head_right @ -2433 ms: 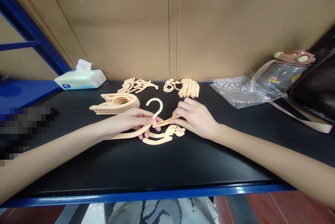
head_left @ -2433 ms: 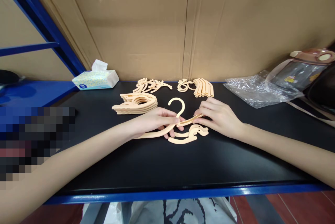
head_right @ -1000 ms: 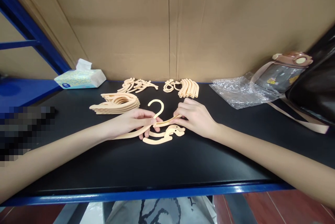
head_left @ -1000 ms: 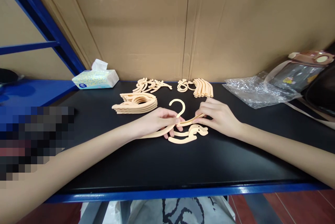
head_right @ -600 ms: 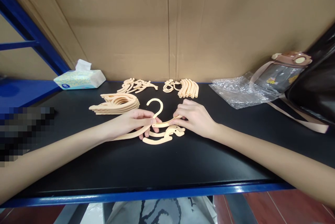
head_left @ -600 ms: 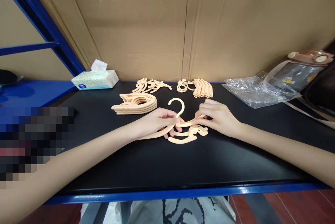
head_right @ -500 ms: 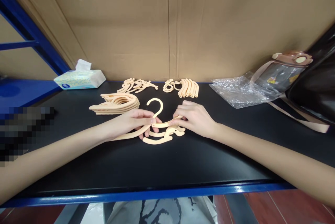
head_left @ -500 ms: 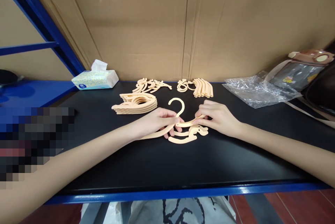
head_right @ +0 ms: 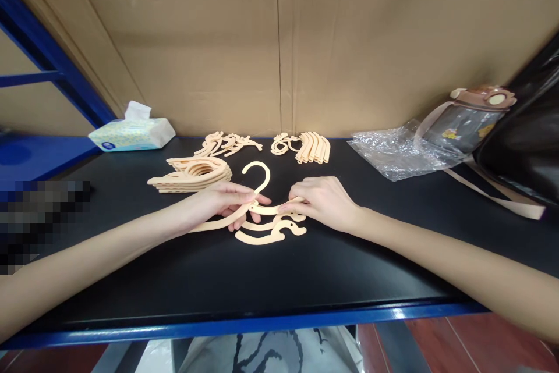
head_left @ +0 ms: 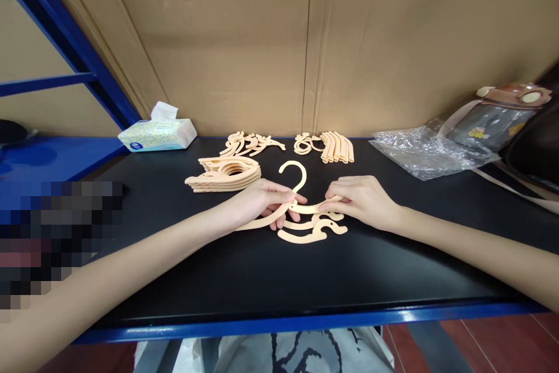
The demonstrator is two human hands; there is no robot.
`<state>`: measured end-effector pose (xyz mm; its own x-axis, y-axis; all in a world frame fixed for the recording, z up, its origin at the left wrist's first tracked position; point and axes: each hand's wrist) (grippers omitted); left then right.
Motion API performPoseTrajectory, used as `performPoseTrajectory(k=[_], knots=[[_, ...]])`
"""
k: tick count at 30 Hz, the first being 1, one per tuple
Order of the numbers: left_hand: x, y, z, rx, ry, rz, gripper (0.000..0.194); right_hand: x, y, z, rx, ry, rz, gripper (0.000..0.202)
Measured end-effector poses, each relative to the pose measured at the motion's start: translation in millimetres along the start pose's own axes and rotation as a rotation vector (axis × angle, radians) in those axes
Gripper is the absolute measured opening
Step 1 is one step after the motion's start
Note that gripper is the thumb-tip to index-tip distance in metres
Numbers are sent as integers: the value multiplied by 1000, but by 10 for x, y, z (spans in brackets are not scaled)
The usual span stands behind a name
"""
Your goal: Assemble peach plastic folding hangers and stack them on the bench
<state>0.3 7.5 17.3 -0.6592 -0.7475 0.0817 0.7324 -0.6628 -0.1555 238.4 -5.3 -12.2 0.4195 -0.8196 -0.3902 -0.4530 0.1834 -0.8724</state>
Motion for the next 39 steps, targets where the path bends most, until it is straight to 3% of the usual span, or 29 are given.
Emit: performPoseTrajectory(k=[4,9,14,21,27,39], knots=[[2,9,-31,-123,38,-32,33,8,5,-2,6,16,-20,53],[101,85,-44,-524,258,-37,38,5,11,11,-16,44,-43,51],[154,123,26,-949,200,-62,33,8,13,17,-54,19,-37,49],[144,122,87,-1304,178,-136,34,8,14,28,-23,-34,-14,47],[161,131,68,-1459,210,-199,34,2,12,36,23,-59,-12,47],[137,115,17,-1549,220,-235,39,11,-1,11,55,-118,43,46]])
Point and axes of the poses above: each hand's wrist, its own x-axis away from the middle knuckle, its own y-axis out of the palm, z = x × y, and after that the axes turned 13 degrees about y, right-handed
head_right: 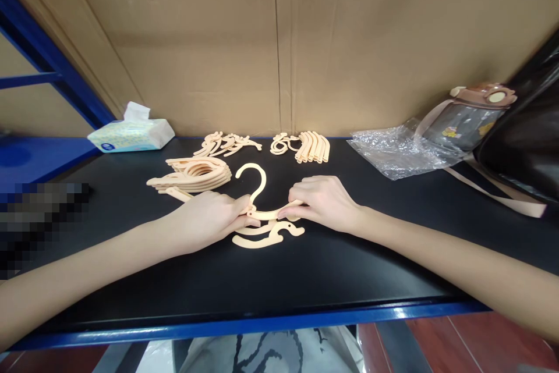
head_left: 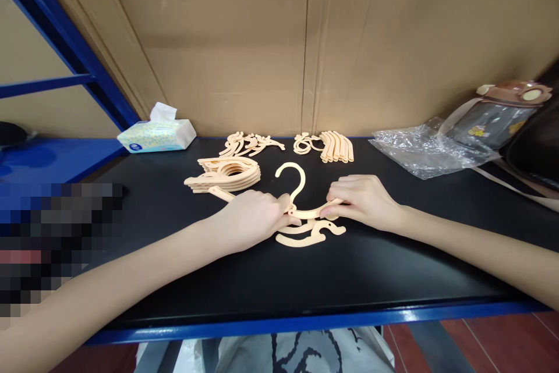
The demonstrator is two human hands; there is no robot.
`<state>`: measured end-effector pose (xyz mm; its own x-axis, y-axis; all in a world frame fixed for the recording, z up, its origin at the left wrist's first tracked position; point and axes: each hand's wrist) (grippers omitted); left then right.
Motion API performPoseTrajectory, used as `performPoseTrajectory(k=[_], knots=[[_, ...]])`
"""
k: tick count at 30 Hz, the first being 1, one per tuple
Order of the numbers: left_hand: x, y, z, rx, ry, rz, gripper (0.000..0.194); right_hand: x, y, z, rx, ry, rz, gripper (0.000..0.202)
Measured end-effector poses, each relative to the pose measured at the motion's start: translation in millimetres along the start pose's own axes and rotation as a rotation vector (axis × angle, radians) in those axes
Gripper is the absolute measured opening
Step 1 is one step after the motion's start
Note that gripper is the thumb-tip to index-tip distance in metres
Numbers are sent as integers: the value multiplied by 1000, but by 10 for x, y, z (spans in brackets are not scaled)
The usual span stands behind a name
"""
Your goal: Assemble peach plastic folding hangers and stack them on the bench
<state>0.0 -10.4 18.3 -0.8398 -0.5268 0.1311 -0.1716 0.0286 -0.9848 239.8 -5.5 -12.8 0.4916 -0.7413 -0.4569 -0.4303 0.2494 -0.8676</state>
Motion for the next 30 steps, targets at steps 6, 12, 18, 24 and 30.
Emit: performPoseTrajectory(k=[6,12,18,24,30], knots=[[-6,15,-1,-40,11,3,40,3,-5,-1,27,-19,6,45],[-1,21,-28,-55,-15,25,45,8,7,27,9,28,-12,45],[2,34,-36,-71,6,64,38,-3,24,48,18,61,-44,44],[16,68,-50,-66,52,102,36,3,22,43,26,74,-57,45],[6,75,-20,-112,87,121,33,15,30,42,-9,86,-55,47]])
Point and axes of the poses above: each hand's wrist, its own x-axis away from the middle knuckle, its own y-axis out of the palm, z = x × y, and after that the axes turned 13 degrees about y, right-handed
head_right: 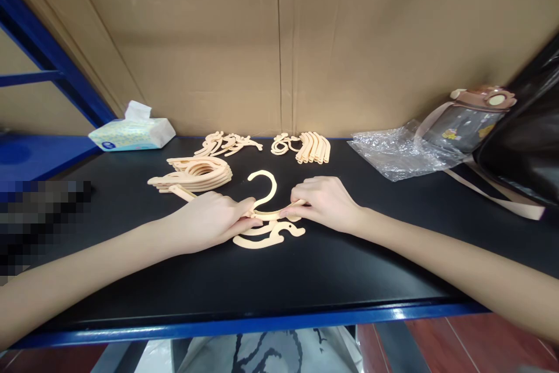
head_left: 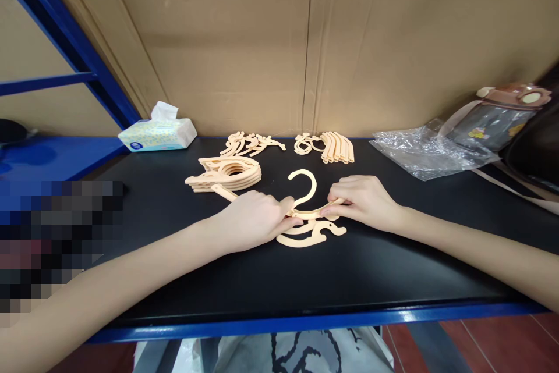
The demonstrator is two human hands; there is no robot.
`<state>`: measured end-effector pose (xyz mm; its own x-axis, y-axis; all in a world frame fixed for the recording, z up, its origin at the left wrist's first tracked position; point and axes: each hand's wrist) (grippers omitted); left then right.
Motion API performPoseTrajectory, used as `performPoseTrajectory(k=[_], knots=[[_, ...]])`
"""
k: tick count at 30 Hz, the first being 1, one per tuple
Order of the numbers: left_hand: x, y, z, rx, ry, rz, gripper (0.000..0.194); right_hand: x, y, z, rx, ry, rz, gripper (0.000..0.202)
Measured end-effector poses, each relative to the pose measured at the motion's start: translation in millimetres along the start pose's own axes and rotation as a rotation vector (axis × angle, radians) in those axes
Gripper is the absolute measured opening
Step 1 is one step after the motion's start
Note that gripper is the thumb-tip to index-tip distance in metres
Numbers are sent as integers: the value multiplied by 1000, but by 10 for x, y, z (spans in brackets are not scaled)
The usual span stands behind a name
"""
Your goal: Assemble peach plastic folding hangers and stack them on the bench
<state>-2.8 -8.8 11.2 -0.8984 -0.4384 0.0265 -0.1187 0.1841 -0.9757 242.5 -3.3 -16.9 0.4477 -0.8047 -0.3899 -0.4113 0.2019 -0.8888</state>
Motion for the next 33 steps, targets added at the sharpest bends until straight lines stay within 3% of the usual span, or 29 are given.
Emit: performPoseTrajectory(k=[14,27,33], knots=[[4,-11,48,22,15,-51,25,-6,3,-15,-60,15,-10,49],[-12,33,76,-13,-46,-31,31,-3,-6,-33,-57,18,6,49],[-23,39,79,-24,-24,-28,24,-5,-12,-34,-41,41,-12,50]])
Point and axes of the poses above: each hand's wrist, its own x-axis away from the middle knuckle, its own y-axis out of the palm, z = x × y, and after that the axes turned 13 degrees about y, right-handed
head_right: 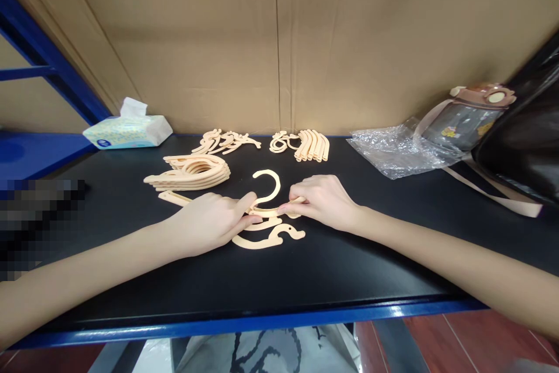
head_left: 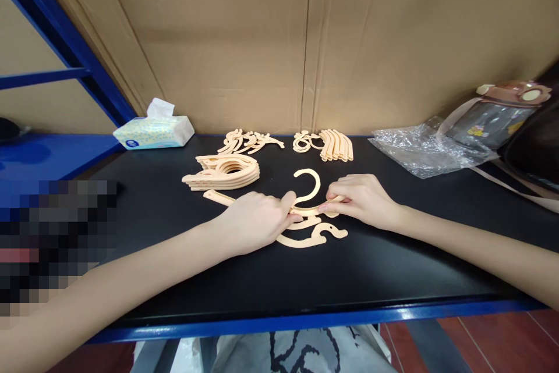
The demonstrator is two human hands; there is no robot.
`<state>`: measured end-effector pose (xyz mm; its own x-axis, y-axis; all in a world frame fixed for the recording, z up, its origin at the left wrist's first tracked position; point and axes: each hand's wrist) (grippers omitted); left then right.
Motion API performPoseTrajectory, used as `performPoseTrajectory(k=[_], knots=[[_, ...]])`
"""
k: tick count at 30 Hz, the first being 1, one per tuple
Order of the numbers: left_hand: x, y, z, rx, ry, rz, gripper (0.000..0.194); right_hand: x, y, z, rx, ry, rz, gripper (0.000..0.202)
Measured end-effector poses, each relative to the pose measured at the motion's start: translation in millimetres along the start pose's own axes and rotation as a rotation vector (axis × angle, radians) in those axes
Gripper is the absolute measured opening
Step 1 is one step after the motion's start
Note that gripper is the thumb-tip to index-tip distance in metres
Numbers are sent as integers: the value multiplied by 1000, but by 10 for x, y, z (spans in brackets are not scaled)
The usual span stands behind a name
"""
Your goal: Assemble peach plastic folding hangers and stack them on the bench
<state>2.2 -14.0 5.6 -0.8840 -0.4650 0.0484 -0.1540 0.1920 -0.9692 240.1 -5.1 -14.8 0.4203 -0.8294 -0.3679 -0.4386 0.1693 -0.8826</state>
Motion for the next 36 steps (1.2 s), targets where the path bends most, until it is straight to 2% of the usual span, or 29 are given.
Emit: performPoseTrajectory(k=[6,11,16,18,23,25,27,31,36], knots=[[-2,-16,14,25,7,8,23,-7,-4,-7,2,2,-4,51],[8,-38,21,65,-16,21,30,-16,9,7,-24,-12,15,47],[-8,-5,16,46,-34,35,34,-26,-15,-9,-40,-34,49,35],[-14,5,10,39,-30,44,36,-21,-42,-34,-38,-66,126,26],[-22,-14,-5,35,-1,69,38,24,-106,-101,89,-105,475,10],[-23,-17,-7,42,-11,88,37,45,-107,-114,131,-144,527,8],[-22,-1,-5,46,-12,114,36,58,-90,-117,144,-192,454,10],[-16,75,9,-27,52,193,38,55,-37,-106,131,-239,209,29],[-8,101,17,-116,139,302,45,25,-29,-100,89,-206,128,27]])
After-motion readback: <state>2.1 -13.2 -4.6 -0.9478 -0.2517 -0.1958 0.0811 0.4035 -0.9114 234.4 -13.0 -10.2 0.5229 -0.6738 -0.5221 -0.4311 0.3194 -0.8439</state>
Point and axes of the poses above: each hand's wrist, its own x-axis away from the middle knuckle, its own y-axis out of the palm, z = x × y, and after that the axes turned 13 degrees about y, right-handed
